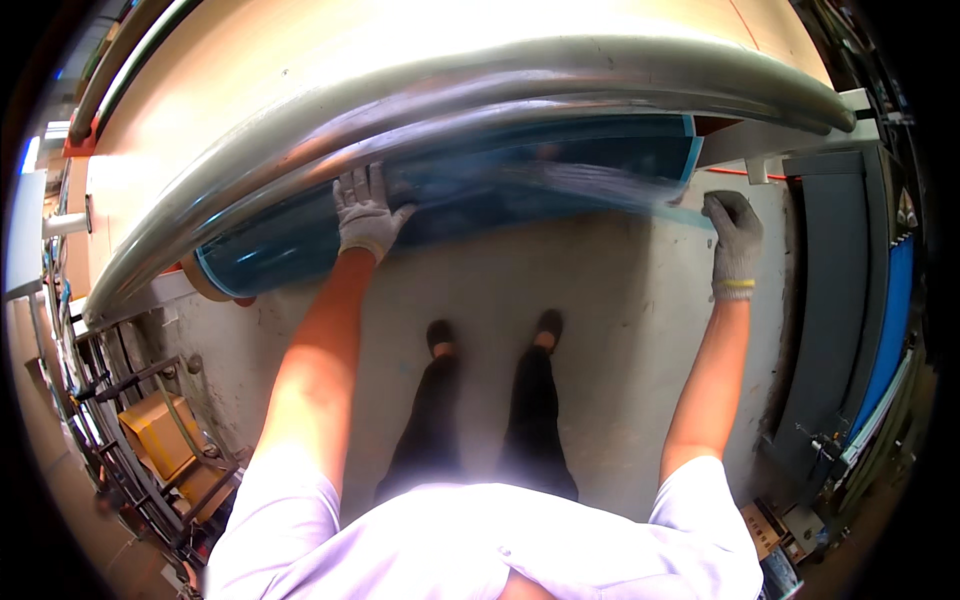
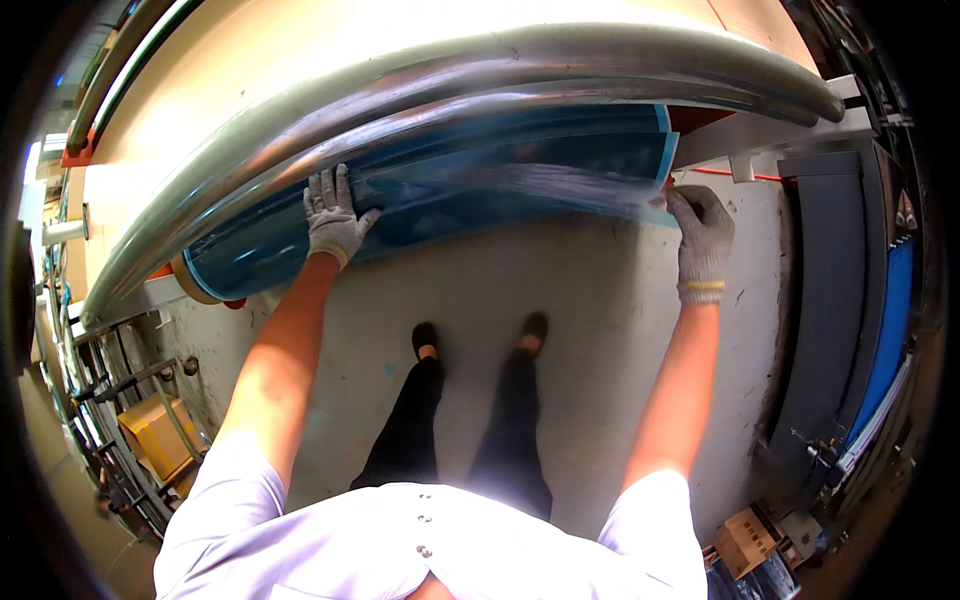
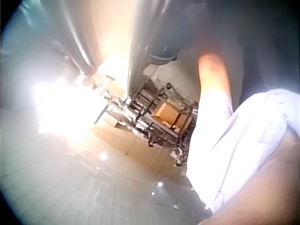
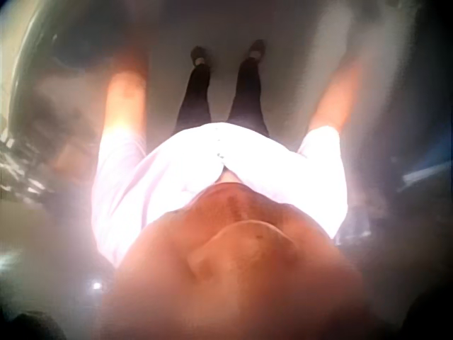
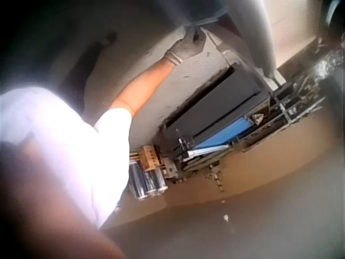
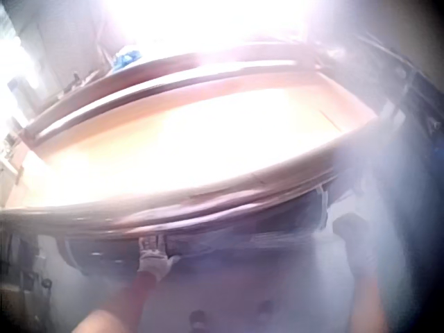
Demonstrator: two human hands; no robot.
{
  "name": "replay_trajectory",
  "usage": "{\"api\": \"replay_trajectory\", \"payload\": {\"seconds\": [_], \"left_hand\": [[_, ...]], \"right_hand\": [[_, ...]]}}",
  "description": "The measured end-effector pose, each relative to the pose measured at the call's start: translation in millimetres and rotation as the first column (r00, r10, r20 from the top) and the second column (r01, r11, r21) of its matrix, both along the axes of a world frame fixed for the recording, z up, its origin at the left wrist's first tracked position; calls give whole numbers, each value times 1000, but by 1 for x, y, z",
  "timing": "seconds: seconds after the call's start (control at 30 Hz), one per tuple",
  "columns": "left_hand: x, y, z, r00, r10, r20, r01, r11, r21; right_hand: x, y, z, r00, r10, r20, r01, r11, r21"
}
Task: The person wraps a stack of flat rectangular items in blue plastic film on a table, then moves to a large roll of blue film, unrolls and cuts a sheet, and wraps a cylindrical roll in clear plastic film. The wrapped roll is placed on a pallet with other wrapped rolls.
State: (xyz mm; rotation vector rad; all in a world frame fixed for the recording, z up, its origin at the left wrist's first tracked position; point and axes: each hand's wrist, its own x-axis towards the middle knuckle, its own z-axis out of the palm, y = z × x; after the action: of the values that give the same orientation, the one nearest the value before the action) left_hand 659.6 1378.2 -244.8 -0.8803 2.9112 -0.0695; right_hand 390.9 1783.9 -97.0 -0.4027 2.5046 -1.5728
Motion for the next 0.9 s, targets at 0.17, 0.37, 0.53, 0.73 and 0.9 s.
{"api": "replay_trajectory", "payload": {"seconds": [0.17,0.37,0.53,0.73,0.9], "left_hand": [[-4,1,3,998,35,59,-36,999,14],[-6,3,6,993,48,110,-51,998,27],[-5,7,11,985,74,154,-80,996,37],[-12,9,15,980,101,172,-115,991,70],[-6,19,-11,999,-46,-5,46,999,-15]], "right_hand": [[-73,-10,-90,993,-33,-117,27,998,-53],[-118,-35,-164,949,-101,-298,108,994,8],[-111,-69,-177,881,-148,-449,174,985,19],[-106,-80,-176,708,-38,-705,342,892,296],[-96,-97,-173,697,-268,-666,534,814,231]]}}
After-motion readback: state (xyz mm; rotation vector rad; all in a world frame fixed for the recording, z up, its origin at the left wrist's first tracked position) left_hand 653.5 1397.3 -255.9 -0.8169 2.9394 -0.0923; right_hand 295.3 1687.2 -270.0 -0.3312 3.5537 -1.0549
